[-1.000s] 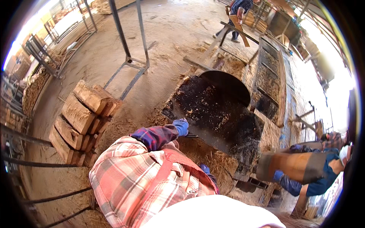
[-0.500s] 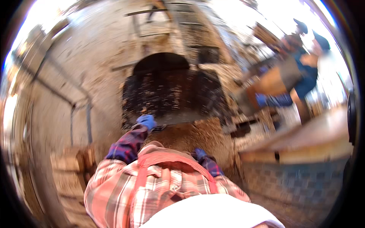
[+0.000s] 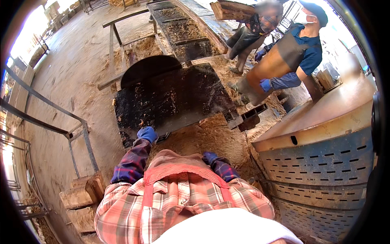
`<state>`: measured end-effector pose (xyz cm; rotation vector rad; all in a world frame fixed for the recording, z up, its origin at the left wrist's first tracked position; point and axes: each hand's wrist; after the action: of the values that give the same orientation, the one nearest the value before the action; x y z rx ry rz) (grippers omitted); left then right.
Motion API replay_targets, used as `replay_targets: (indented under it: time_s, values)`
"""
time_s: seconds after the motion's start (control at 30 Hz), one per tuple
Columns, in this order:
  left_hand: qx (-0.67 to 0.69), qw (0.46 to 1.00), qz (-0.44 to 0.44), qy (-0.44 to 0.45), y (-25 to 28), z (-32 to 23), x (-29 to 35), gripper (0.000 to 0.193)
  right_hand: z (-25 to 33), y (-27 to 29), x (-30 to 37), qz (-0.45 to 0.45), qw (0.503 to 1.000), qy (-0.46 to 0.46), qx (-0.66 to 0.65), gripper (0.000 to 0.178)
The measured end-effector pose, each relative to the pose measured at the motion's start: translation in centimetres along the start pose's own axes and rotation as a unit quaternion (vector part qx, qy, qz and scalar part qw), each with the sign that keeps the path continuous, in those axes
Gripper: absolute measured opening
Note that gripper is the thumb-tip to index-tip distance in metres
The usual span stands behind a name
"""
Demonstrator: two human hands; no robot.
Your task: The person repeatedly picks up rectangular wooden planks from a pile on the floor and places them onto a nearby conveyor or processing machine. The worker wears blue gloves and a plaid shirt, continuously cycling through the same pick-and-place motion.
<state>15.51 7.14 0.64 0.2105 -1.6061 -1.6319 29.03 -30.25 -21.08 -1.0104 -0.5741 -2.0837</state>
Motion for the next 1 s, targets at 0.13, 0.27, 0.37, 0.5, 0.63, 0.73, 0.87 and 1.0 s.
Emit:
replay_targets:
  time_s: [0.13, 0.27, 0.37, 0.5, 0.63, 0.73, 0.87, 1.0]
  values:
    - [0.009, 1.000, 0.006, 0.001, 0.4, 0.4, 1.1, 0.036, 0.8, -0.1, -0.2, 0.007, 0.910, 0.180, 0.373, 0.029]
    - [0.030, 0.999, -0.002, -0.012, 0.8, -0.7, 1.5, 0.039, 0.5, 0.3, -2.1, 0.008, 0.993, 0.086, 0.086, 0.031]
    - [0.054, 0.998, -0.009, -0.014, 0.5, -1.1, 2.6, 0.041, 1.8, -2.4, -1.1, 0.013, 0.981, 0.031, -0.193, 0.040]
    - [0.084, 0.996, -0.013, -0.038, 1.5, -2.4, 3.7, 0.042, 6.2, -3.5, 2.7, -0.031, 0.980, 0.036, -0.191, 0.041]
    - [0.117, 0.991, -0.018, -0.062, 1.6, -2.8, 3.9, 0.042, 8.2, -2.7, 3.6, 0.015, 0.994, 0.078, -0.082, 0.032]
    - [0.134, 0.988, -0.034, -0.075, 0.8, -2.7, 4.3, 0.042, 9.7, -4.8, 5.8, 0.006, 0.981, 0.074, -0.179, 0.032]
    - [0.134, 0.986, 0.020, -0.096, 0.4, -2.0, 4.4, 0.043, 12.2, -8.1, 9.0, 0.034, 0.968, 0.182, -0.167, 0.034]
    - [0.148, 0.982, -0.004, -0.116, 0.3, -1.1, 3.8, 0.037, 14.1, -9.6, 10.3, 0.033, 0.958, 0.274, -0.070, 0.031]
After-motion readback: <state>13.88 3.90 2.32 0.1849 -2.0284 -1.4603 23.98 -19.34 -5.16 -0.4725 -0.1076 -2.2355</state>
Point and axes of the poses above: each hand's wrist, its own x-axis away from the middle knuckle, its own y-axis out of the back of the hand, z = x × y, and after that the axes turned 13 degrees about -x, right-handed
